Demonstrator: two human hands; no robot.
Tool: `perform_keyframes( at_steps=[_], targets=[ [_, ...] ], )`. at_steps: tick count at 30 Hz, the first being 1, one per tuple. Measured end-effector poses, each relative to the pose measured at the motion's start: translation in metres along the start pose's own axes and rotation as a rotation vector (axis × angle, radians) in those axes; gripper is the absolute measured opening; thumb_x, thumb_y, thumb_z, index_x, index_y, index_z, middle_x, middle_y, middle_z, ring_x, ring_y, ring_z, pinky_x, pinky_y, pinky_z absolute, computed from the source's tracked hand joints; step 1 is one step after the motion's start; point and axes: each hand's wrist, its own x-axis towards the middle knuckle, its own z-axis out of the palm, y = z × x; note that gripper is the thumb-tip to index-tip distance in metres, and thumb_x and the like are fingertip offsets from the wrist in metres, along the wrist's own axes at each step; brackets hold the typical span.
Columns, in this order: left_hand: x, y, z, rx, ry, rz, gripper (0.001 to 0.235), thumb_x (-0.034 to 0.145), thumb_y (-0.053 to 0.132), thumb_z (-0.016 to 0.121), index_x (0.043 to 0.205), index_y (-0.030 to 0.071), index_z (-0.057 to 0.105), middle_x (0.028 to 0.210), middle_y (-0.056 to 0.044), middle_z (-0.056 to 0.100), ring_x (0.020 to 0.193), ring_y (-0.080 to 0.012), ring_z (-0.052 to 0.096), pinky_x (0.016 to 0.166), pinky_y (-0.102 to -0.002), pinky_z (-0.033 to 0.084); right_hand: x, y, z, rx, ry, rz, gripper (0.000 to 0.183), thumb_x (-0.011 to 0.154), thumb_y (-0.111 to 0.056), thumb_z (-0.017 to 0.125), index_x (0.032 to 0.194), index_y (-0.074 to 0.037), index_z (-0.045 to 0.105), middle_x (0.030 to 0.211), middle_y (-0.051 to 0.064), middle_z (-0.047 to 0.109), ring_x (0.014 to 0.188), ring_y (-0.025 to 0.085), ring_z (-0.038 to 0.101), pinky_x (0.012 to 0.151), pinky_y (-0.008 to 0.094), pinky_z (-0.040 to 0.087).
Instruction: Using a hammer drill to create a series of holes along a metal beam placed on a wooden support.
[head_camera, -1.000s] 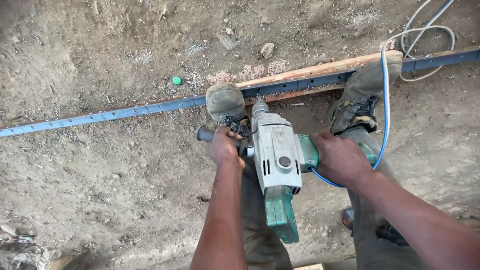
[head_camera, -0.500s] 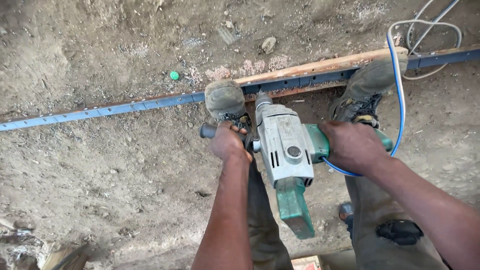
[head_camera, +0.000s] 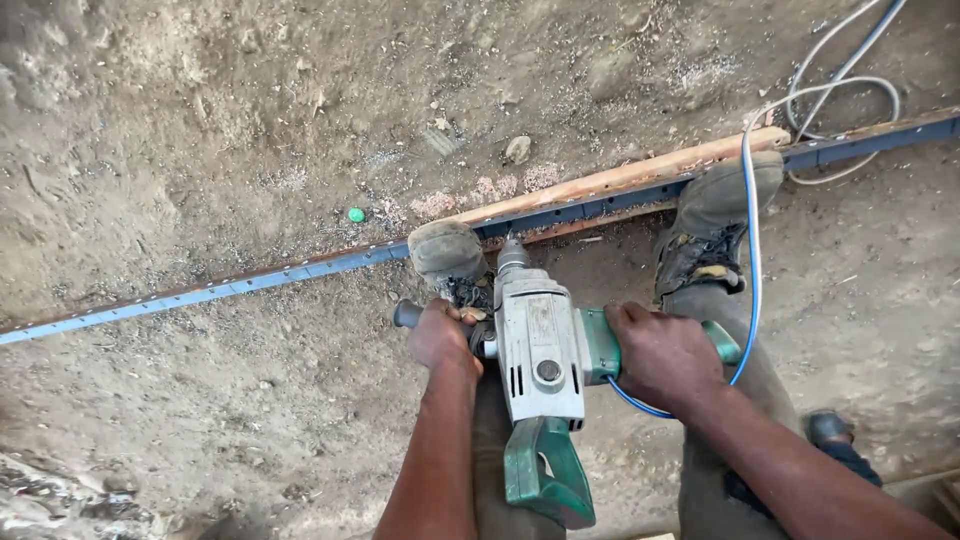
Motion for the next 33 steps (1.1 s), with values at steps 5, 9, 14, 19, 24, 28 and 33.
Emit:
perform_keyframes(
  at_steps=[5, 9, 14, 19, 24, 28, 33],
  targets=[
    [0.0, -0.001, 0.003, 0.051, -0.001, 0.005, 0.026, 0.086, 0.02, 0.059, 0.063, 0.01, 0.053, 0.056, -0.001, 0.049, 0.045, -0.0145, 0.058, 0.056, -0.031, 0.051, 0.001, -0.001, 0.001, 0.02, 0.0, 0.004, 0.024, 0.07, -0.017, 0.059, 0.092, -0.014, 0.067, 0.084, 0.006, 0.071, 0.066, 0.034, 0.075, 0.056, 0.046, 0.061],
    [-0.011, 0.001, 0.005, 0.029, 0.01, 0.043, 0.028, 0.087, 0.018, 0.059, 0.062, 0.009, 0.051, 0.053, -0.003, 0.046, 0.042, -0.0159, 0.058, 0.054, -0.032, 0.052, 0.0, -0.001, 0.003, 0.047, -0.044, 0.03, 0.028, 0.069, -0.017, 0.059, 0.096, -0.014, 0.068, 0.086, 0.005, 0.071, 0.069, 0.035, 0.075, 0.058, 0.047, 0.061],
    [0.003, 0.002, 0.011, 0.064, 0.017, 0.091, 0.027, 0.085, 0.018, 0.06, 0.061, 0.007, 0.054, 0.051, -0.005, 0.05, 0.042, -0.0175, 0.06, 0.052, -0.034, 0.051, 0.001, 0.009, 0.025, 0.166, -0.153, 0.072, 0.035, 0.072, -0.016, 0.06, 0.105, -0.013, 0.069, 0.093, 0.007, 0.072, 0.076, 0.039, 0.076, 0.065, 0.051, 0.062],
    [-0.052, 0.049, 0.023, 0.44, 0.041, 0.212, 0.022, 0.078, 0.014, 0.057, 0.084, 0.001, 0.075, 0.07, -0.007, 0.069, 0.06, -0.0167, 0.073, 0.065, -0.033, 0.054, 0.001, 0.013, 0.048, 0.338, -0.218, 0.172, 0.026, 0.078, -0.016, 0.059, 0.101, -0.016, 0.071, 0.094, 0.006, 0.076, 0.08, 0.042, 0.077, 0.07, 0.052, 0.063],
    [-0.042, 0.044, 0.024, 0.398, 0.029, 0.219, 0.023, 0.078, 0.014, 0.057, 0.084, 0.001, 0.075, 0.069, -0.006, 0.069, 0.06, -0.0167, 0.073, 0.064, -0.033, 0.055, 0.001, 0.011, 0.062, 0.42, -0.207, 0.199, 0.024, 0.08, -0.014, 0.06, 0.1, -0.01, 0.072, 0.086, 0.012, 0.076, 0.081, 0.046, 0.076, 0.071, 0.055, 0.063],
    [-0.028, 0.033, 0.019, 0.389, 0.034, 0.235, 0.024, 0.078, 0.015, 0.057, 0.085, 0.001, 0.075, 0.069, -0.006, 0.069, 0.059, -0.0168, 0.073, 0.063, -0.032, 0.056, -0.007, -0.002, 0.044, 0.466, -0.196, 0.244, 0.021, 0.081, -0.014, 0.059, 0.098, -0.011, 0.071, 0.084, 0.012, 0.077, 0.079, 0.046, 0.075, 0.069, 0.056, 0.062],
    [0.003, 0.016, 0.01, 0.396, 0.054, 0.239, 0.025, 0.078, 0.016, 0.057, 0.086, 0.001, 0.075, 0.069, -0.006, 0.07, 0.059, -0.0168, 0.073, 0.063, -0.032, 0.057, -0.019, -0.018, 0.034, 0.513, -0.189, 0.239, 0.022, 0.086, -0.018, 0.055, 0.099, -0.01, 0.071, 0.089, 0.015, 0.077, 0.087, 0.047, 0.075, 0.077, 0.061, 0.06]
  ],
)
